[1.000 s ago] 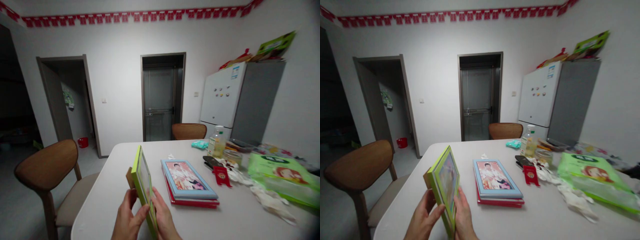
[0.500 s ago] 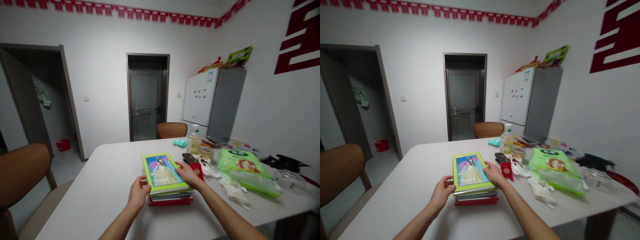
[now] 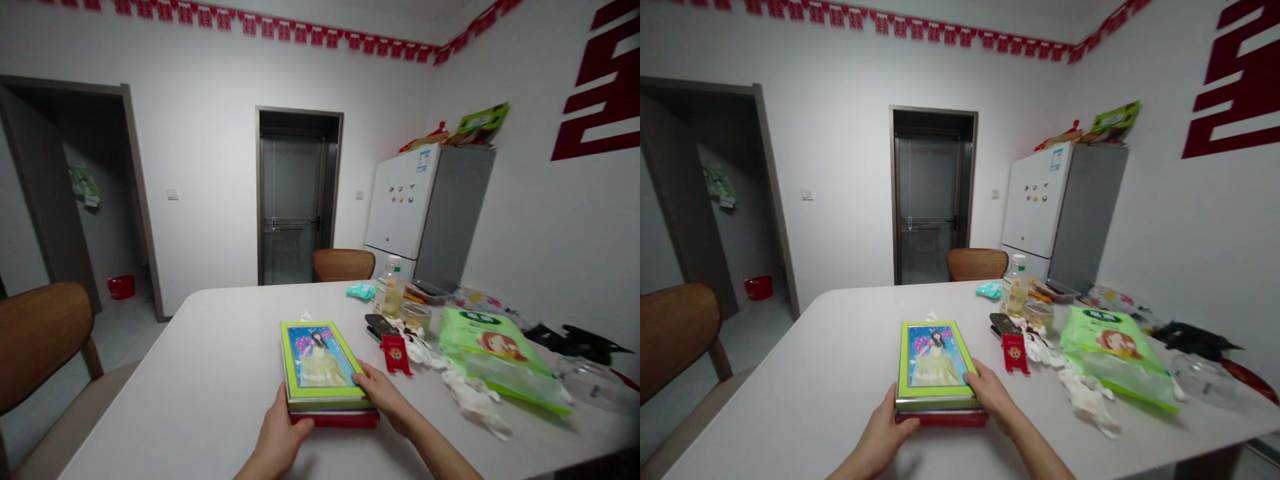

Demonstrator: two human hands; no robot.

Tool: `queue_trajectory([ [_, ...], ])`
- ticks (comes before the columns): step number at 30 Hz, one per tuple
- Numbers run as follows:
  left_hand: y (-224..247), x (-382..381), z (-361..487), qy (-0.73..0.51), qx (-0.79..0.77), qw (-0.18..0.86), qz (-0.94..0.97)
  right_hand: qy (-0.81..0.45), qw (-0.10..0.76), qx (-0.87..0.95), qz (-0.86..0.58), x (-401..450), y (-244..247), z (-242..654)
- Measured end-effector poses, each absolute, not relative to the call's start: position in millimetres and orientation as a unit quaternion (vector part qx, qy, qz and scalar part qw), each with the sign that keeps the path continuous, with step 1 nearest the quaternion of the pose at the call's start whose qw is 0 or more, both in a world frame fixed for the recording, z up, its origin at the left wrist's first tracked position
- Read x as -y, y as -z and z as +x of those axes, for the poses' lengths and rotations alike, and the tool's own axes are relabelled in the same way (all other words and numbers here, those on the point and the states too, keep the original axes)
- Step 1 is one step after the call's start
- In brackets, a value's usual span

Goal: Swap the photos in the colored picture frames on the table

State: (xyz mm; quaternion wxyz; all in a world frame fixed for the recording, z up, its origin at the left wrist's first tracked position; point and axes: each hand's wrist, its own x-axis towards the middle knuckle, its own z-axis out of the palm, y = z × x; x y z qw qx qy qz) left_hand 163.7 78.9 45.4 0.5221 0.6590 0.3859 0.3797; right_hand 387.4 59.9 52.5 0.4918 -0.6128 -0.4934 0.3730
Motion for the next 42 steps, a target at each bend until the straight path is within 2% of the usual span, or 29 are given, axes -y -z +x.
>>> queue_trajectory([
  [4,-41.3,-92.5,136.0,-0.378,-0.454,0.433,0.681,-0.358,0.518,0.503,-0.593,-77.4,-49.0,348.6],
  [9,-36.2,-129.8,76.3,-0.386,-0.528,0.343,0.674,-0.322,0.492,0.516,-0.623,-126.4,-44.1,284.5],
  [18,-33.0,-186.2,14.2,-0.402,-0.603,0.297,0.622,-0.317,0.483,0.526,-0.625,-192.7,-46.0,212.4],
  [26,-42.9,-176.9,6.9,-0.438,-0.602,0.330,0.580,-0.271,0.519,0.496,-0.641,-187.5,-48.8,222.3],
  [31,-82.0,-160.9,-9.8,-0.496,-0.582,0.351,0.541,-0.254,0.553,0.487,-0.626,-178.2,-77.3,224.6],
  [33,-109.5,-149.2,-1.8,-0.523,-0.534,0.375,0.548,-0.286,0.587,0.520,-0.550,-163.1,-101.7,208.6],
  [36,-155.3,-122.8,24.5,-0.546,-0.439,0.420,0.577,-0.339,0.662,0.567,-0.354,-129.7,-146.3,175.5],
  [38,-180.8,-103.5,41.0,-0.556,-0.295,0.502,0.593,-0.376,0.676,0.580,-0.255,-108.3,-171.7,158.3],
  [40,-196.6,-88.3,50.6,-0.560,-0.192,0.565,0.575,-0.408,0.684,0.566,-0.210,-93.8,-187.3,149.7],
  [42,-201.3,-79.9,52.8,-0.556,-0.156,0.595,0.559,-0.431,0.684,0.553,-0.203,-87.4,-192.1,148.0],
])
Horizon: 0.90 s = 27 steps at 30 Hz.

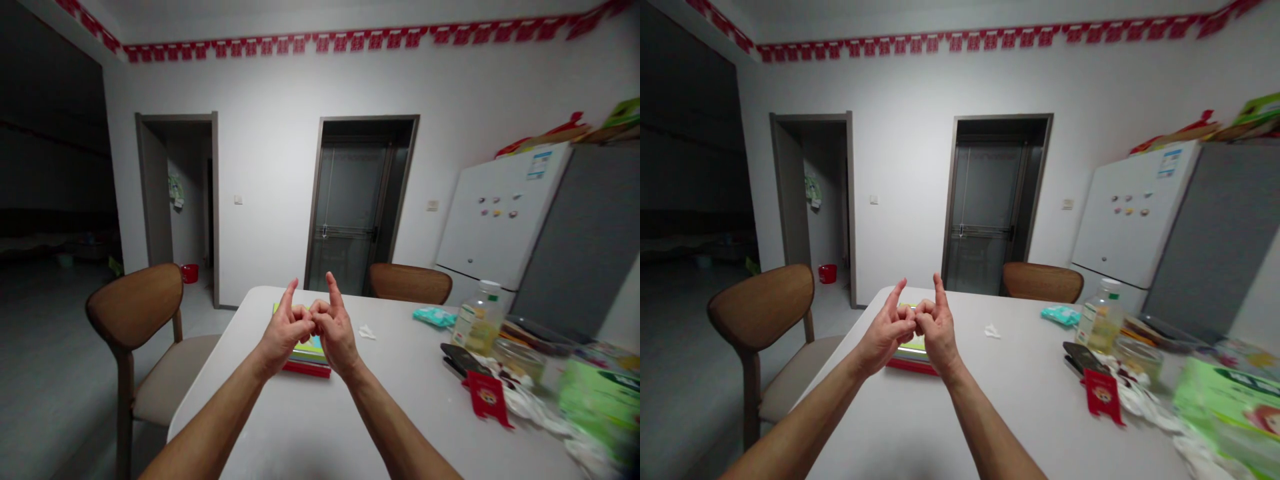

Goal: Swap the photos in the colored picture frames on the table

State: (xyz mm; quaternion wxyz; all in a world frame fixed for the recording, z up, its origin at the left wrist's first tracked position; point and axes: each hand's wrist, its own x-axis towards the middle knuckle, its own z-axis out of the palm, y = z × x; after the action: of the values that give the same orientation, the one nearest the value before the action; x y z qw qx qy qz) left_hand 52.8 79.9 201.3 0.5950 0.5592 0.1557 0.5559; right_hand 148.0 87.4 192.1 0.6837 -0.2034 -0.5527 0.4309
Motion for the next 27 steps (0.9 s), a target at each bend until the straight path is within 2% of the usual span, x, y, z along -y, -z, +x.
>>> queue_trajectory([
  [10,-177.0,-89.6,46.5,-0.554,-0.193,0.612,0.530,-0.469,0.675,0.518,-0.238,-98.7,-163.5,147.7],
  [15,-173.3,-103.1,42.8,-0.598,-0.239,0.620,0.448,-0.543,0.673,0.401,-0.303,-113.6,-155.7,147.8],
  [22,-178.9,-116.0,44.2,-0.516,-0.260,0.686,0.443,-0.630,0.563,0.428,-0.323,-118.5,-173.9,141.0],
  [27,-177.6,-119.5,44.1,-0.489,-0.273,0.701,0.442,-0.631,0.533,0.443,-0.348,-122.0,-174.1,139.4],
])
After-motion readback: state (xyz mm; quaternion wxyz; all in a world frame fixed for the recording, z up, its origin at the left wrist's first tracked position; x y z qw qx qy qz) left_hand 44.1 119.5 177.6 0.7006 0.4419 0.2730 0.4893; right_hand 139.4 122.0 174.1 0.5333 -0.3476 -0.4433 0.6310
